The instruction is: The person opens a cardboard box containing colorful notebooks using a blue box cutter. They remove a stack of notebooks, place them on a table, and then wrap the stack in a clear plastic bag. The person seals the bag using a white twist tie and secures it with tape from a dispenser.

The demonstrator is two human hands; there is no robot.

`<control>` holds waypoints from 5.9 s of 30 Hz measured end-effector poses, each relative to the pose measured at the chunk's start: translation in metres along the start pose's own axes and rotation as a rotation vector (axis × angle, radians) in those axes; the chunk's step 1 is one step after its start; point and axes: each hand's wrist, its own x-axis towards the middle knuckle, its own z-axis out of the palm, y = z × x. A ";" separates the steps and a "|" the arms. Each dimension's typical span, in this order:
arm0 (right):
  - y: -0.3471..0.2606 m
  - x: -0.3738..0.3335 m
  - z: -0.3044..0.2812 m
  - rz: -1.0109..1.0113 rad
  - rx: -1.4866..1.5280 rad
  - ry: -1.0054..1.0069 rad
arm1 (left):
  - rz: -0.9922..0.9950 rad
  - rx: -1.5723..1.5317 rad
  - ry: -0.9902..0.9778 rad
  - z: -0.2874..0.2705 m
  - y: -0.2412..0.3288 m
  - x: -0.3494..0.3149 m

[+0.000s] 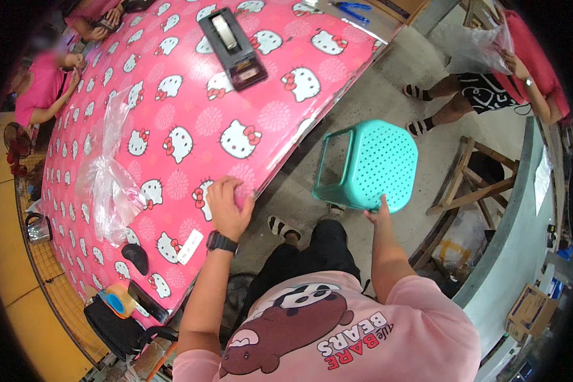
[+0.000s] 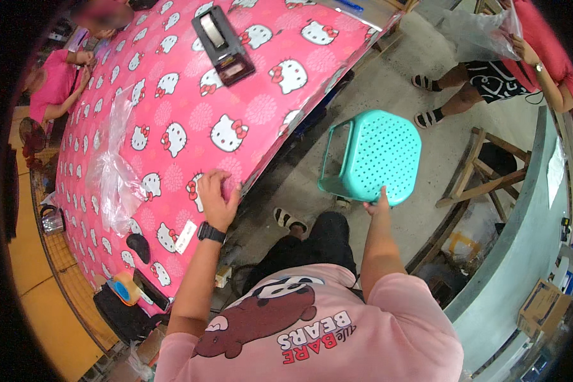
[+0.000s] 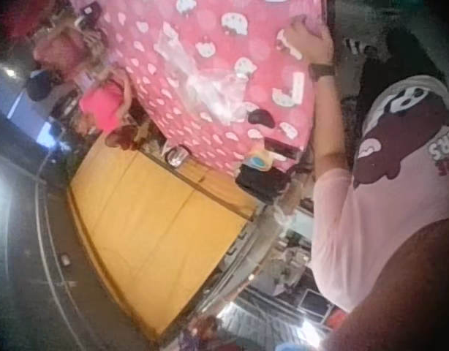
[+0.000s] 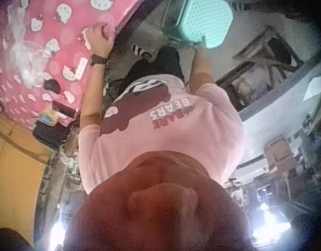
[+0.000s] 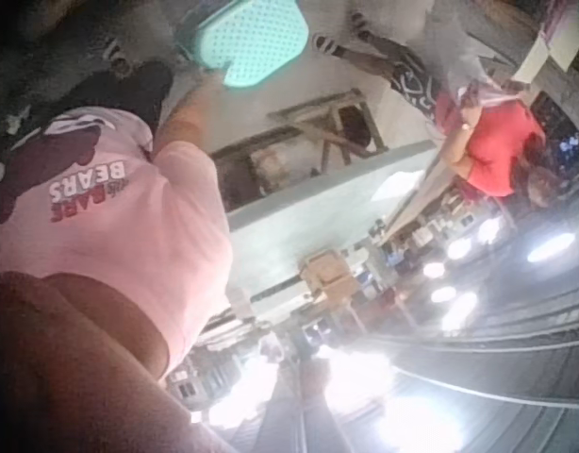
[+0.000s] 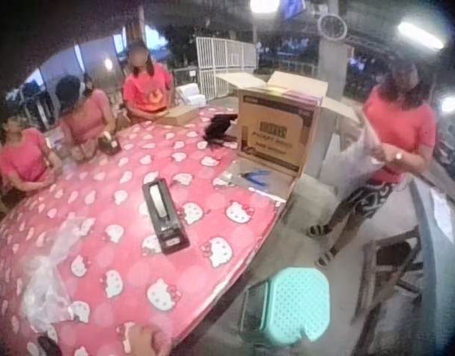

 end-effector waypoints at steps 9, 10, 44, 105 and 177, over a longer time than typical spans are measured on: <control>0.025 0.007 -0.008 -0.033 0.083 0.273 | -0.006 -0.067 0.006 -0.002 -0.007 0.003; 0.029 0.005 -0.006 -0.037 0.111 0.347 | 0.000 -0.067 -0.011 -0.001 -0.009 0.001; 0.009 -0.139 0.226 -0.841 -2.411 -0.546 | -0.071 -0.241 0.162 -0.013 -0.012 -0.009; -0.121 -0.188 0.400 -1.080 -1.086 -1.594 | -0.469 0.265 0.434 0.022 0.010 0.003; -0.016 -0.336 0.251 0.331 -0.658 -1.934 | -0.541 -1.519 1.011 0.050 0.141 -0.087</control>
